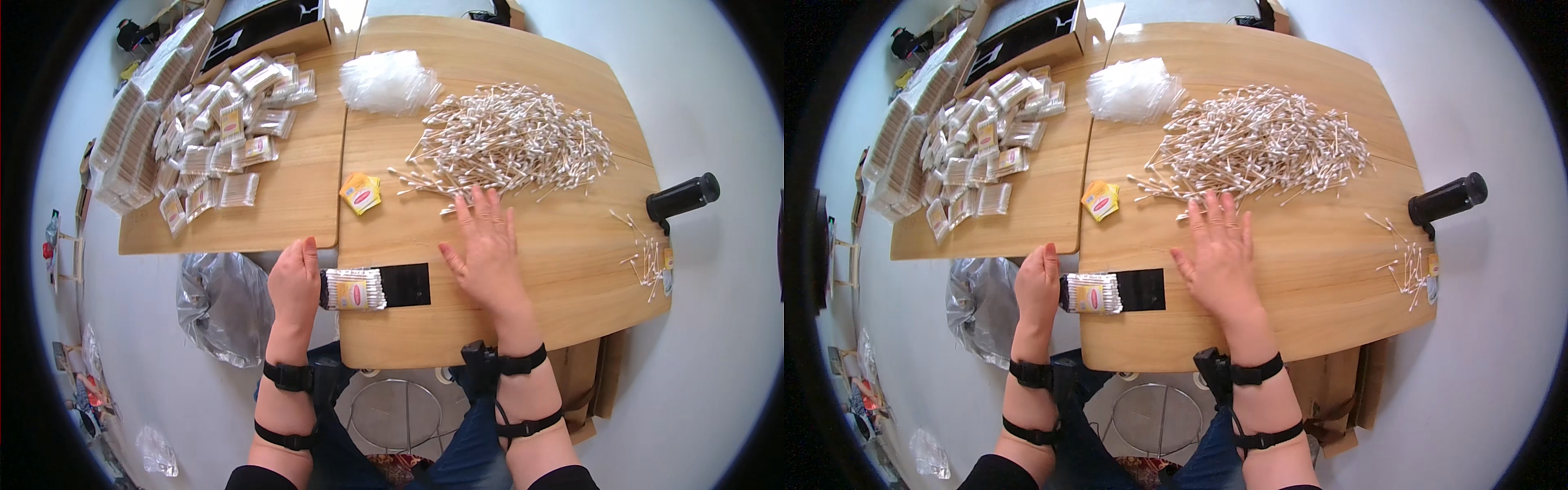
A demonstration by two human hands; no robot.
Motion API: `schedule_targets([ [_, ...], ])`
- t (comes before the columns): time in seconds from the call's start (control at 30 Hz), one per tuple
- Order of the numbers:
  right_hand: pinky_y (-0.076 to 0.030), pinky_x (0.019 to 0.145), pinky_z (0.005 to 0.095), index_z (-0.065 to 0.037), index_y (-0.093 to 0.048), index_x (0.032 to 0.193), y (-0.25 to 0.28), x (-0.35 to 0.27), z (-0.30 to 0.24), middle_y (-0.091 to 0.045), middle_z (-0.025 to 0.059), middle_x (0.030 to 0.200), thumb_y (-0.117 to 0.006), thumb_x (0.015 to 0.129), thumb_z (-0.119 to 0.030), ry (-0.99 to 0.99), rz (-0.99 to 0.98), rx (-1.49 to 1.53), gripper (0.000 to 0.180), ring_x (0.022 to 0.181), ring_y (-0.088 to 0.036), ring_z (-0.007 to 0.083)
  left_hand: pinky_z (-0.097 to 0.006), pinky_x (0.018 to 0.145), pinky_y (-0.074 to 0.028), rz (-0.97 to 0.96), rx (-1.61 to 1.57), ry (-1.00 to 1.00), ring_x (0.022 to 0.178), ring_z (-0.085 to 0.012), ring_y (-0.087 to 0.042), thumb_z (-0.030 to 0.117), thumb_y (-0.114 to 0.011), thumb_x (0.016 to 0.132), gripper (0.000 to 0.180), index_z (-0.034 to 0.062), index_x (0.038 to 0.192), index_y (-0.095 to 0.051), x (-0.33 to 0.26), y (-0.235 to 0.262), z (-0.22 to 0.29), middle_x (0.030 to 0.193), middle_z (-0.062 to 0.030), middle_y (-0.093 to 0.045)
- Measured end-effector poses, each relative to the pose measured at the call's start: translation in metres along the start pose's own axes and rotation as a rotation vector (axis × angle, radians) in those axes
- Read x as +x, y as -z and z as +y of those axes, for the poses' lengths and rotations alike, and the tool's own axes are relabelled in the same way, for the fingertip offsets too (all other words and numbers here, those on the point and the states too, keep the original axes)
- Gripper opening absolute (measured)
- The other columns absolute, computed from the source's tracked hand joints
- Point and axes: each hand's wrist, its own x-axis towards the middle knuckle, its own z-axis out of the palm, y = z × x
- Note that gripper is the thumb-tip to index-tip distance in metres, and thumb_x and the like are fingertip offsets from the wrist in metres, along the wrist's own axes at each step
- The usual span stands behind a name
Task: Packing bundles of cotton swabs into plastic sleeves using a sorting jig.
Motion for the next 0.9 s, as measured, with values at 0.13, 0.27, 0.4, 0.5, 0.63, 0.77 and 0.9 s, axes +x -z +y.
schedule_targets([
  [0.13, -0.025, 0.115, 0.0572, -0.005, -0.046, 0.143, -0.004, -0.002, 0.018, -0.044, 0.0192, 0.149, -0.061, 0.093, -0.039, -0.050, -0.027, -0.032, 0.062, 0.142, -0.034, 0.0379, -0.047, 0.065, -0.045, 0.200, -0.146, -0.214, 0.074, -0.0381, -0.058, 0.018, -0.055, 0.099, 0.022, 0.0027, 0.083, -0.056, 0.005, -0.008, 0.038, 0.077, -0.0163, -0.057],
  [0.27, -0.028, 0.114, 0.0565, -0.005, -0.049, 0.140, 0.002, -0.015, 0.011, -0.046, 0.0165, 0.147, -0.065, 0.091, -0.034, -0.019, -0.086, 0.061, 0.059, 0.139, -0.039, 0.0349, -0.045, 0.081, -0.048, 0.112, -0.171, -0.375, 0.092, -0.0355, -0.060, 0.010, -0.059, 0.093, 0.008, 0.0031, 0.097, -0.060, -0.002, -0.032, 0.071, 0.097, -0.0160, -0.063],
  [0.4, -0.036, 0.109, 0.0503, -0.004, -0.059, 0.128, 0.014, -0.032, 0.013, -0.055, 0.0165, 0.136, -0.067, 0.088, -0.021, 0.051, -0.068, 0.169, 0.044, 0.129, -0.049, 0.0350, -0.044, 0.091, -0.047, -0.027, -0.259, -0.459, 0.104, -0.0348, -0.060, 0.004, -0.059, 0.089, 0.019, 0.0018, 0.108, -0.060, -0.010, -0.054, 0.103, 0.110, -0.0161, -0.063],
  [0.5, -0.041, 0.104, 0.0448, -0.003, -0.065, 0.117, 0.018, -0.035, 0.018, -0.061, 0.0158, 0.126, -0.067, 0.085, -0.012, 0.012, 0.003, 0.316, 0.033, 0.121, -0.054, 0.0353, -0.045, 0.099, -0.045, -0.079, -0.235, -0.513, 0.114, -0.0351, -0.057, 0.001, -0.060, 0.084, 0.032, 0.0000, 0.115, -0.060, -0.014, -0.067, 0.110, 0.121, -0.0172, -0.061],
  [0.63, -0.046, 0.093, 0.0419, -0.003, -0.065, 0.111, 0.011, -0.033, 0.035, -0.063, 0.0144, 0.111, -0.067, 0.083, -0.006, -0.156, 0.164, 0.417, 0.028, 0.107, -0.056, 0.0347, -0.043, 0.092, -0.048, -0.095, -0.289, -0.521, 0.105, -0.0350, -0.059, 0.004, -0.063, 0.086, 0.024, 0.0016, 0.110, -0.063, -0.023, -0.076, 0.128, 0.112, -0.0150, -0.063],
  [0.77, -0.046, 0.087, 0.0429, -0.003, -0.063, 0.110, 0.010, -0.022, 0.031, -0.060, 0.0138, 0.103, -0.070, 0.082, -0.012, -0.227, 0.142, 0.321, 0.030, 0.099, -0.055, 0.0338, -0.042, 0.084, -0.048, -0.153, -0.251, -0.517, 0.094, -0.0318, -0.059, 0.005, -0.067, 0.082, 0.018, 0.0036, 0.100, -0.064, -0.033, -0.078, 0.141, 0.099, -0.0111, -0.061],
  [0.9, -0.047, 0.085, 0.0426, -0.003, -0.061, 0.102, 0.007, -0.015, 0.023, -0.057, 0.0135, 0.097, -0.075, 0.079, -0.021, -0.241, 0.153, 0.231, 0.033, 0.096, -0.054, 0.0330, -0.041, 0.081, -0.047, -0.194, -0.236, -0.563, 0.091, -0.0314, -0.058, 0.009, -0.071, 0.078, 0.020, 0.0039, 0.096, -0.064, -0.036, -0.085, 0.135, 0.097, -0.0099, -0.059],
])
